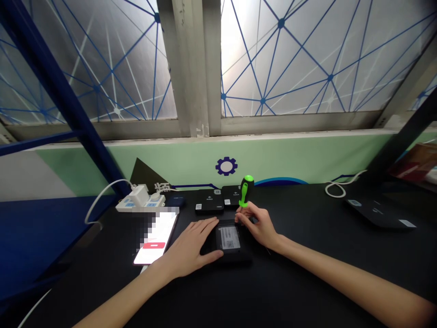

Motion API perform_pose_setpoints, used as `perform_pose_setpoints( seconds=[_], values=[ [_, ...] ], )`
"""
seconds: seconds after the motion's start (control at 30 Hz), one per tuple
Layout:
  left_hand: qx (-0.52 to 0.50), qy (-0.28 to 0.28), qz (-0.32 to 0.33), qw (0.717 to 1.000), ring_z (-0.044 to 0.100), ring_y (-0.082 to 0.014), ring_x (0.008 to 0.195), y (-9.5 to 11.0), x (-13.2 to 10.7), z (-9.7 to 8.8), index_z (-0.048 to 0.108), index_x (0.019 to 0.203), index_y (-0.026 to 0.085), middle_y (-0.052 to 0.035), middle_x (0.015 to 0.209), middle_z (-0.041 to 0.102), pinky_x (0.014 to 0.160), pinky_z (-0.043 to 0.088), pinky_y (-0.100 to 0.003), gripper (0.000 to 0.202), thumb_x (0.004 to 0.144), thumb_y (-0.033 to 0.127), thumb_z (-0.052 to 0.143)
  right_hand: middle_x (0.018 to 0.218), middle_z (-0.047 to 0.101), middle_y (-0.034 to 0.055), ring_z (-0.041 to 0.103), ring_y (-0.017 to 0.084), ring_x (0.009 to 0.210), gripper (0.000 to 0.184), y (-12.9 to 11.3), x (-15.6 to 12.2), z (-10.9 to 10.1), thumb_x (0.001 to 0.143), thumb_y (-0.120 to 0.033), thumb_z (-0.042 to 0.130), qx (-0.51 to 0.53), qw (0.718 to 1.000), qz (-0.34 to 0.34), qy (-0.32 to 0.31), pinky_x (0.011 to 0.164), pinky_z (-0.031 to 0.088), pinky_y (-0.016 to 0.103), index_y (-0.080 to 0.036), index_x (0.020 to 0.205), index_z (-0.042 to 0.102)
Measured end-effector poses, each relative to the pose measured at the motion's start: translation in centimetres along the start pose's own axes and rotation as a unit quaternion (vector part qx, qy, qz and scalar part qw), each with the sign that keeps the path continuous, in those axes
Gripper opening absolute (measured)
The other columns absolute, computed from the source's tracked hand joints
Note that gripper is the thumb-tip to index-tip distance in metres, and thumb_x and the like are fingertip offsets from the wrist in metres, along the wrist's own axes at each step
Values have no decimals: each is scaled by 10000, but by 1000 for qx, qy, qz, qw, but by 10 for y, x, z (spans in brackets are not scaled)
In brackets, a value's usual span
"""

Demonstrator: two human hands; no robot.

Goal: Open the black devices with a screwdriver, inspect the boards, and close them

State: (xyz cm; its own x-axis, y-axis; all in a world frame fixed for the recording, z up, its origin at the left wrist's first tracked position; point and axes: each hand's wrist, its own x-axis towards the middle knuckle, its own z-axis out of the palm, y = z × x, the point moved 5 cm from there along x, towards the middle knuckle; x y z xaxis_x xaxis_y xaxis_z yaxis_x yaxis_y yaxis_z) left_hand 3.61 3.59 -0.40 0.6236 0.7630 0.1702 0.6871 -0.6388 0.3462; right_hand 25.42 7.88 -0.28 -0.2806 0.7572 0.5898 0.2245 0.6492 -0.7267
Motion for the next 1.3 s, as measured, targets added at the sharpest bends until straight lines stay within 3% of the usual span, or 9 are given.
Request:
perform_pose_setpoints(
  seconds=[0.2, 0.53, 0.77, 0.9, 1.3],
  values=[
    [0, -3, -1, 1000, 422, -317, 1411, 0, 0, 0, 313, 1565, 306, -79, 1570, 422, 1138, 361, -500, 713, 970, 644, 515, 828, 731, 52, 688, 185, 696, 195, -3, -2, -1, 1040, -353, 489, -3, 1000, -11, -20, 647, 548, 296, -209, 1103, 604],
    [2, -4, 0, 1000, 425, -318, 1411, 1, 0, -1, 315, 1565, 308, -79, 1571, 420, 1138, 364, -500, 711, 971, 647, 509, 736, 690, 24, 664, 180, 628, 179, -4, 2, -1, 977, -370, 614, -16, 1000, -11, 8, 626, 546, 300, -221, 879, 615],
    [0, -6, -2, 1000, 420, -317, 1413, 0, 0, -1, 308, 1567, 313, -72, 1574, 417, 1139, 364, -504, 716, 969, 651, 509, 838, 729, 50, 704, 204, 739, 122, -8, -1, -1, 1014, -315, 541, -16, 999, -28, -15, 727, 565, 333, -229, 1072, 606],
    [1, -9, -3, 1000, 417, -321, 1414, 0, 1, -1, 309, 1567, 306, -76, 1576, 413, 1138, 362, -507, 717, 971, 653, 504, 853, 735, 60, 719, 214, 788, 90, -10, -3, -2, 1013, -284, 538, -19, 999, -45, -15, 766, 571, 344, -229, 1004, 608],
    [5, -23, -9, 1000, 393, -313, 1430, -1, 0, 1, 293, 1571, 298, -65, 1594, 385, 1156, 339, -499, 724, 976, 664, 484, 727, 640, 11, 612, 160, 605, 143, -1, 0, -1, 957, -343, 647, -34, 999, -19, 16, 599, 523, 285, -220, 903, 597]
  ],
)
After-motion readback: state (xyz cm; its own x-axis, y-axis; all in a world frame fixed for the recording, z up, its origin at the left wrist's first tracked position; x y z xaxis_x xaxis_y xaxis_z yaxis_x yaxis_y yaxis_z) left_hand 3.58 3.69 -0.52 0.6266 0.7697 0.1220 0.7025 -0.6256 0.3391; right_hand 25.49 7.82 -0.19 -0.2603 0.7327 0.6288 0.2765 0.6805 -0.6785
